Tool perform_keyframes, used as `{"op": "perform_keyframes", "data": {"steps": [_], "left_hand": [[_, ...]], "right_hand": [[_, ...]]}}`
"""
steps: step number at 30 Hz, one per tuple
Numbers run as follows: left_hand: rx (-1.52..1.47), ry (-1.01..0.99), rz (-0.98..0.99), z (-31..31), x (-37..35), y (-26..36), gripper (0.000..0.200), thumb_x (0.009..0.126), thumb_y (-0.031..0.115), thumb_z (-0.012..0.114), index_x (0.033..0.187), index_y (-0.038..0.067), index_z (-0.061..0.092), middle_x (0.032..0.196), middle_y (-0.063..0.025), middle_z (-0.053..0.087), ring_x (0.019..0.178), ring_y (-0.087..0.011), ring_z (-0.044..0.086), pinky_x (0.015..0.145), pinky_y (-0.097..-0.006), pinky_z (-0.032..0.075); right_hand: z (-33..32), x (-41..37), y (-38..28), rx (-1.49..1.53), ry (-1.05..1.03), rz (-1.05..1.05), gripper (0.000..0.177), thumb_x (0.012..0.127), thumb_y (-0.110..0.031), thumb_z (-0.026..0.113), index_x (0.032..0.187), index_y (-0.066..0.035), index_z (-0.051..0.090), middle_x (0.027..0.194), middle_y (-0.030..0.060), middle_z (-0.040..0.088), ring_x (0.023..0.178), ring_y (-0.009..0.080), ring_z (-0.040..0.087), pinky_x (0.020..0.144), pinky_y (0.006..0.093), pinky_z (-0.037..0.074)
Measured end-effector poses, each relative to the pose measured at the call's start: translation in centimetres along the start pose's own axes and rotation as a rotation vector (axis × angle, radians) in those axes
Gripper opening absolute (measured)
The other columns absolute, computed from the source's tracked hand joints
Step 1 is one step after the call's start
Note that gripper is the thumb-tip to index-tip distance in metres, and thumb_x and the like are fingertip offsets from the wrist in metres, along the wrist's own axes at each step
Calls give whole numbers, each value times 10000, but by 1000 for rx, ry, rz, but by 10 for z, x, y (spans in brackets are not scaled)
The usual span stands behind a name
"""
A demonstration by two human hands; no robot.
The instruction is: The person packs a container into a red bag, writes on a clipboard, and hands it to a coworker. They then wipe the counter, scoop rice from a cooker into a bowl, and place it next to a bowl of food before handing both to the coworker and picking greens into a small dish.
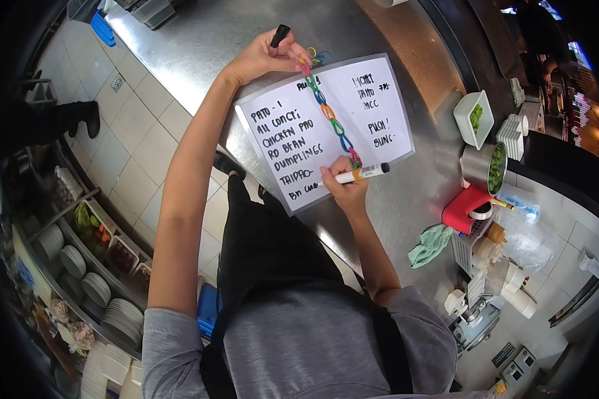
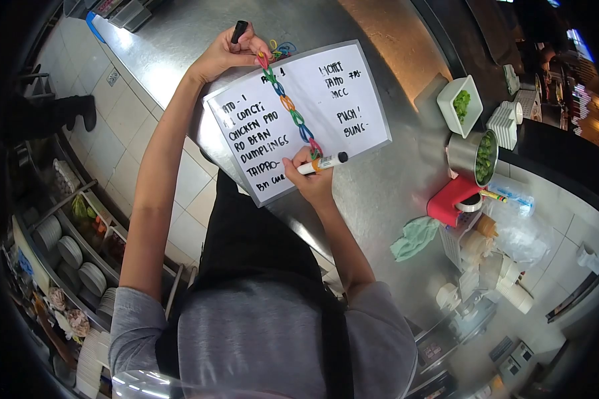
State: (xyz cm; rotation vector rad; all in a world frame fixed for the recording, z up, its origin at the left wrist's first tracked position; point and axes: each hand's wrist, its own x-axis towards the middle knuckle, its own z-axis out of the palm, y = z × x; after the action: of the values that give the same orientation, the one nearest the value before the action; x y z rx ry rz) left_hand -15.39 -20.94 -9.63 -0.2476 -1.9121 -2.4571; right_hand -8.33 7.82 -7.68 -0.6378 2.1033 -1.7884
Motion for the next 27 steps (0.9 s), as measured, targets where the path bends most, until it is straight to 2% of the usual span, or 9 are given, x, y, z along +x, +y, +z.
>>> {"op": "perform_keyframes", "data": {"steps": [3,6,12,15,21,24,25,27], "left_hand": [[-10,2,1,0,0,0,366,727,-46,661,767,125,340,911,-128,656,846,-127,616,806,-261,457],[-20,-2,-2,0,0,0,364,731,-46,658,762,126,339,910,-122,657,849,-125,614,808,-263,457],[-24,-13,1,-2,0,-3,357,736,-41,657,765,129,345,910,-110,658,868,-124,611,816,-267,455],[-27,-13,1,-2,0,-4,349,738,-37,657,772,128,352,910,-106,658,870,-124,610,815,-263,455],[-20,-9,-3,-2,0,-2,349,737,-39,657,767,129,353,907,-104,658,858,-123,612,815,-258,456],[-42,-13,-3,-2,1,-3,363,733,-41,663,760,130,344,905,-110,658,855,-125,615,813,-257,457],[-46,-11,-8,-2,1,-2,367,731,-44,663,757,130,340,904,-112,657,857,-127,616,812,-258,458],[-55,-6,-22,0,0,0,375,728,-49,663,750,130,333,903,-118,657,860,-131,617,810,-261,460]], "right_hand": [[-2,2,-3,95,36,41,308,708,48,651,553,-63,409,528,-17,422,474,48,366,463,212,280],[-5,-2,10,28,-22,3,305,711,52,648,558,-62,409,529,-17,419,472,50,364,460,212,279],[-1,-1,7,-2,-10,-47,321,711,65,640,555,-65,390,529,-19,411,472,51,360,454,217,275],[-3,-2,6,25,-10,10,323,709,66,639,557,-64,386,534,-14,414,474,57,363,458,223,277],[-4,-2,8,-85,-41,-79,329,713,71,627,559,-63,369,540,-18,394,477,63,348,462,227,275],[-5,-2,9,-82,-20,-95,328,717,75,619,573,-64,359,545,-19,388,485,63,346,471,225,280],[-4,-3,8,-13,36,-14,317,727,69,611,593,-64,357,549,-16,390,496,61,352,481,226,285],[-1,-3,10,-53,24,-88,309,740,67,597,598,-65,357,550,-14,390,500,57,355,485,226,288]]}}
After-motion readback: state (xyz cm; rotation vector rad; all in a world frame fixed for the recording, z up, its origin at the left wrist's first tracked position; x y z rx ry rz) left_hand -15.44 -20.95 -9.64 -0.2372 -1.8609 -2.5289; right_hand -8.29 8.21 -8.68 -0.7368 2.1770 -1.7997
